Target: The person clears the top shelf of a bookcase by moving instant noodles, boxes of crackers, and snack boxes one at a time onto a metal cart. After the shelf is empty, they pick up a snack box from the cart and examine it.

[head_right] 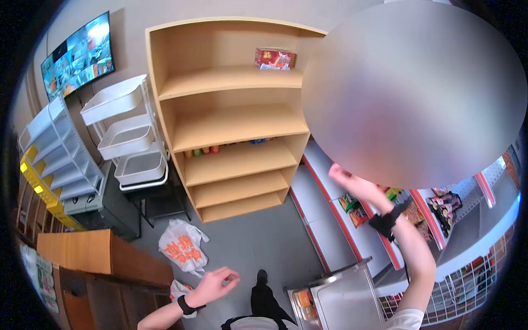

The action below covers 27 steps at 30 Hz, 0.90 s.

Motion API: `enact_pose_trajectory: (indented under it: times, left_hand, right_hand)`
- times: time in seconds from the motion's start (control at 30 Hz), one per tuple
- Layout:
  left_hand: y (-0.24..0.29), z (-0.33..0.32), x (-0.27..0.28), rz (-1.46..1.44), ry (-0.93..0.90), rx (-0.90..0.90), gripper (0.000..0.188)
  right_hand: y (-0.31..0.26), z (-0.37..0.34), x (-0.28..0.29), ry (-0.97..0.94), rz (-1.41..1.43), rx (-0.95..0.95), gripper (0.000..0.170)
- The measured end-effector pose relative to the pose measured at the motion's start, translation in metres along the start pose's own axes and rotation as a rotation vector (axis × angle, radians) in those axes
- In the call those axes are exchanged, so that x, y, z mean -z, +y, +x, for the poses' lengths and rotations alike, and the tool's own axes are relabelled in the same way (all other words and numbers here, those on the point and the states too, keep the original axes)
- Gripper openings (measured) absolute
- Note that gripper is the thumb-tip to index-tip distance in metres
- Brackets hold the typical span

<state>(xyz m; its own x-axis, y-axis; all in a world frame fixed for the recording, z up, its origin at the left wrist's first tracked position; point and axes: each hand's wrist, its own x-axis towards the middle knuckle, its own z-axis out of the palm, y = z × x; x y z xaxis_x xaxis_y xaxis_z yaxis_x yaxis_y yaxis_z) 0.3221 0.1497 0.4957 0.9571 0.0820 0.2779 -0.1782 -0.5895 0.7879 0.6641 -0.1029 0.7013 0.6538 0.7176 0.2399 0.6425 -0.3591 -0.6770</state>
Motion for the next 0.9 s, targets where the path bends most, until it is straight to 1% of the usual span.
enact_pose_trajectory:
  times: [0.03,0.07,0.1,0.13,0.17,0.23,0.27,0.3,0.33,0.4,0.43,0.47,0.5,0.57,0.63,0.67,0.7,0.73,0.77,0.8,0.83,0.87,0.9]
  left_hand:
    - [-0.005,0.026,0.008,0.045,-0.010,0.000,0.012]
    - [-0.007,0.054,0.018,0.065,0.003,0.006,0.012]
    - [-0.008,0.083,0.027,0.077,0.005,0.010,0.012]
    - [-0.011,0.115,0.039,0.101,0.050,-0.030,0.012]
    - [-0.014,0.143,0.051,0.121,0.087,-0.061,0.013]
    - [-0.018,0.201,0.074,0.138,0.113,-0.034,0.013]
    - [-0.021,0.232,0.087,0.135,0.142,-0.017,0.014]
    - [-0.027,0.261,0.098,0.168,0.172,-0.046,0.015]
    - [-0.028,0.290,0.107,0.127,0.194,0.027,0.016]
    - [-0.023,0.345,0.128,0.073,0.223,0.088,0.018]
    - [-0.024,0.373,0.139,0.070,0.225,0.024,0.018]
    - [-0.022,0.400,0.148,0.032,0.248,0.055,0.017]
    - [-0.030,0.429,0.157,0.015,0.241,0.037,0.017]
    - [-0.028,0.488,0.178,0.050,0.238,0.002,0.018]
    - [-0.031,0.543,0.198,-0.028,0.185,0.043,0.015]
    - [-0.038,0.571,0.206,-0.027,0.167,0.025,0.016]
    - [-0.039,0.598,0.214,-0.035,0.155,-0.020,0.017]
    - [-0.037,0.622,0.219,-0.024,0.167,-0.018,0.018]
    - [-0.035,0.649,0.228,-0.006,0.182,-0.030,0.019]
    - [-0.039,0.679,0.238,-0.004,0.176,-0.046,0.019]
    - [-0.045,0.706,0.246,-0.039,0.168,-0.061,0.023]
    - [-0.055,0.728,0.248,-0.077,0.159,-0.069,0.027]
    - [-0.066,0.750,0.250,-0.074,0.151,-0.076,0.027]
  right_hand:
    - [0.018,-0.001,-0.008,-0.058,0.028,-0.099,0.013]
    - [0.014,0.000,-0.017,-0.110,-0.003,-0.064,0.012]
    - [0.048,0.007,-0.025,-0.180,0.012,0.029,0.012]
    - [0.066,0.014,-0.033,-0.208,-0.006,0.037,0.013]
    - [0.067,0.024,-0.036,-0.255,0.045,0.000,0.014]
    - [0.108,0.048,-0.047,-0.277,-0.002,0.065,0.017]
    - [0.122,0.067,-0.047,-0.285,0.020,0.052,0.018]
    - [0.135,0.083,-0.048,-0.298,0.043,0.032,0.019]
    - [0.142,0.102,-0.046,-0.304,0.055,0.032,0.019]
    - [0.147,0.150,-0.035,-0.188,0.047,0.086,0.018]
    - [0.145,0.174,-0.027,-0.192,0.050,0.083,0.018]
    - [0.139,0.200,-0.016,-0.117,0.061,0.113,0.018]
    - [0.135,0.226,-0.005,-0.040,0.069,0.144,0.018]
    - [0.136,0.280,0.012,0.061,0.134,0.129,0.017]
    - [0.137,0.338,0.032,0.121,0.179,0.139,0.019]
    - [0.138,0.368,0.043,0.158,0.152,0.191,0.021]
    - [0.133,0.392,0.055,0.163,0.141,0.152,0.023]
    - [0.139,0.420,0.062,0.206,0.190,0.138,0.027]
    - [0.145,0.448,0.071,0.236,0.184,0.177,0.035]
    - [0.151,0.478,0.081,0.264,0.172,0.143,0.042]
    - [0.158,0.504,0.088,0.289,0.166,0.102,0.050]
    - [0.161,0.529,0.095,0.299,0.169,0.091,0.050]
    - [0.161,0.557,0.103,0.308,0.082,0.091,0.053]
